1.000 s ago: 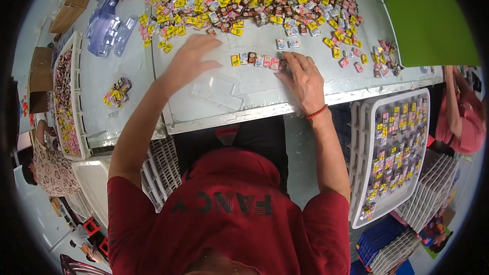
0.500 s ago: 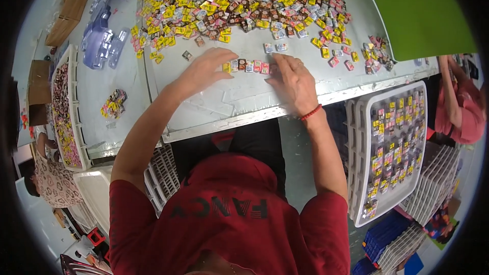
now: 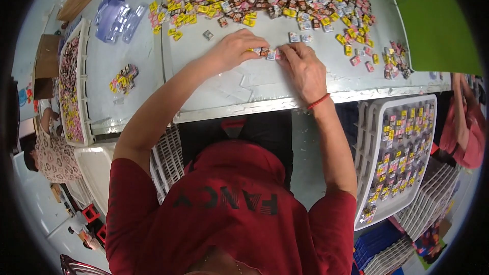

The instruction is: Sorting and arranging small toy parts into rows on a workbench.

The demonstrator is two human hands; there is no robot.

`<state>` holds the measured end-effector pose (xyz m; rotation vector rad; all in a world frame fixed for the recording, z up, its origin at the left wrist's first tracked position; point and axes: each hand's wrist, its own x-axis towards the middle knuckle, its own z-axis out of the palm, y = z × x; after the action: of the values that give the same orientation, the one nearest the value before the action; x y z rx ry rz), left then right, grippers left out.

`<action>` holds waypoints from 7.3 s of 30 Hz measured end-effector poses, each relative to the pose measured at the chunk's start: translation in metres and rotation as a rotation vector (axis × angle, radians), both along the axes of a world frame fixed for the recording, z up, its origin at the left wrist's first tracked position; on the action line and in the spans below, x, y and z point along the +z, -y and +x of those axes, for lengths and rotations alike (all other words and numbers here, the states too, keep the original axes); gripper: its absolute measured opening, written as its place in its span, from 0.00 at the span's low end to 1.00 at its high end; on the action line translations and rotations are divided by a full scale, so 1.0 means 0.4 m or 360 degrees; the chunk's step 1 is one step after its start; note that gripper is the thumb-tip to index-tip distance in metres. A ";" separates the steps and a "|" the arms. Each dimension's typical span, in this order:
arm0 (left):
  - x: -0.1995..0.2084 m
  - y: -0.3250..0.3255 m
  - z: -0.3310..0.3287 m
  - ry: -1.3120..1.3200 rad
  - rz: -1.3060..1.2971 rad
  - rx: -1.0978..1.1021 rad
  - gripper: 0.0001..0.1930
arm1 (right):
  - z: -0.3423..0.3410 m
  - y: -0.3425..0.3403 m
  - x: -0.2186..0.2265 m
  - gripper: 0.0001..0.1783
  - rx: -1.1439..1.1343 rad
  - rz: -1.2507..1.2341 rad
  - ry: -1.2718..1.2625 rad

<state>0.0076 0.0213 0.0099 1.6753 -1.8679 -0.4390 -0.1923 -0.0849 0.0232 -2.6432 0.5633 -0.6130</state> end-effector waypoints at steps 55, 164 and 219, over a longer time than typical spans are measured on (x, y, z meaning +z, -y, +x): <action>-0.022 -0.293 0.003 -0.0134 -0.0356 0.0384 0.15 | 0.042 -0.303 -0.025 0.14 -0.0068 -0.0057 0.0288; -0.028 -0.149 0.124 0.0233 -0.0315 0.0824 0.13 | 0.221 -0.058 -0.028 0.10 -0.0165 -0.0035 0.0411; 0.050 -0.174 0.061 -0.0158 -0.0209 0.0103 0.08 | 0.088 -0.083 0.045 0.16 0.0159 0.0163 0.0310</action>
<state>0.0321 0.0908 0.0297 1.5927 -1.7279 -0.3583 -0.1571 -0.0518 0.0412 -2.4639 0.3926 -0.7786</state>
